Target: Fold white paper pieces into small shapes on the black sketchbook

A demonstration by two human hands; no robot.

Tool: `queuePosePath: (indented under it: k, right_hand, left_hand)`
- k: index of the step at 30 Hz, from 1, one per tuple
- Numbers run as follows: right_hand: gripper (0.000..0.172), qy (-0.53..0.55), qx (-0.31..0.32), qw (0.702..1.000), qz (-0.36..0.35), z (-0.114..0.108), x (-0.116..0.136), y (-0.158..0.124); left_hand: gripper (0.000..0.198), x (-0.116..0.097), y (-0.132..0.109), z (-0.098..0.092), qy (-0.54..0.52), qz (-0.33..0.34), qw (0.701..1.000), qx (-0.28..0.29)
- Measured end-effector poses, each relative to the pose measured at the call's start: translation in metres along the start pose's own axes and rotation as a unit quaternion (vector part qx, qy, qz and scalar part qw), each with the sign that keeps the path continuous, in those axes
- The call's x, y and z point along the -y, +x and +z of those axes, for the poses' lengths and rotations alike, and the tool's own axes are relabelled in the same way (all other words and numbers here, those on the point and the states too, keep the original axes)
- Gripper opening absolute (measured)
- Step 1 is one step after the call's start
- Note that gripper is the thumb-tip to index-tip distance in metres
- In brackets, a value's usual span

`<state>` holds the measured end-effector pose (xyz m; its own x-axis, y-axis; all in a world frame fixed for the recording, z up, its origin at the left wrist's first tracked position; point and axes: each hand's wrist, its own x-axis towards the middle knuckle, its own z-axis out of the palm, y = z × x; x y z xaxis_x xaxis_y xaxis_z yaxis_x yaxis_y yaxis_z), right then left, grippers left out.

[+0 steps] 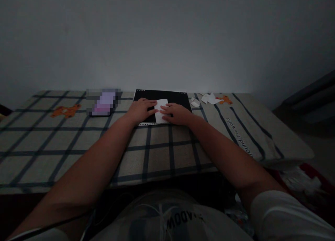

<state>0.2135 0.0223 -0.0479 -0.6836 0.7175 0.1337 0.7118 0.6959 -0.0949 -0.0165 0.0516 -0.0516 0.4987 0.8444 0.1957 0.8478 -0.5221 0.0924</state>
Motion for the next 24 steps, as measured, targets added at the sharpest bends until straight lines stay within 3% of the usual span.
queuePosePath:
  k: [10, 16, 24]
  right_hand:
    - [0.046, 0.003, 0.019, 1.000, 0.017, -0.002, 0.001, 0.002]
    - [0.046, 0.008, 0.014, 1.000, 0.008, 0.000, -0.001, 0.004]
    - [0.048, 0.009, 0.015, 1.000, 0.010, 0.003, -0.003, 0.004]
  left_hand:
    - [0.027, 0.021, 0.029, 0.007, -0.078, 0.054, 0.995, -0.040]
    - [0.026, 0.030, 0.040, 0.001, -0.088, 0.006, 0.996, -0.029]
    - [0.028, 0.023, 0.041, 0.000, -0.062, -0.027, 0.997, -0.032]
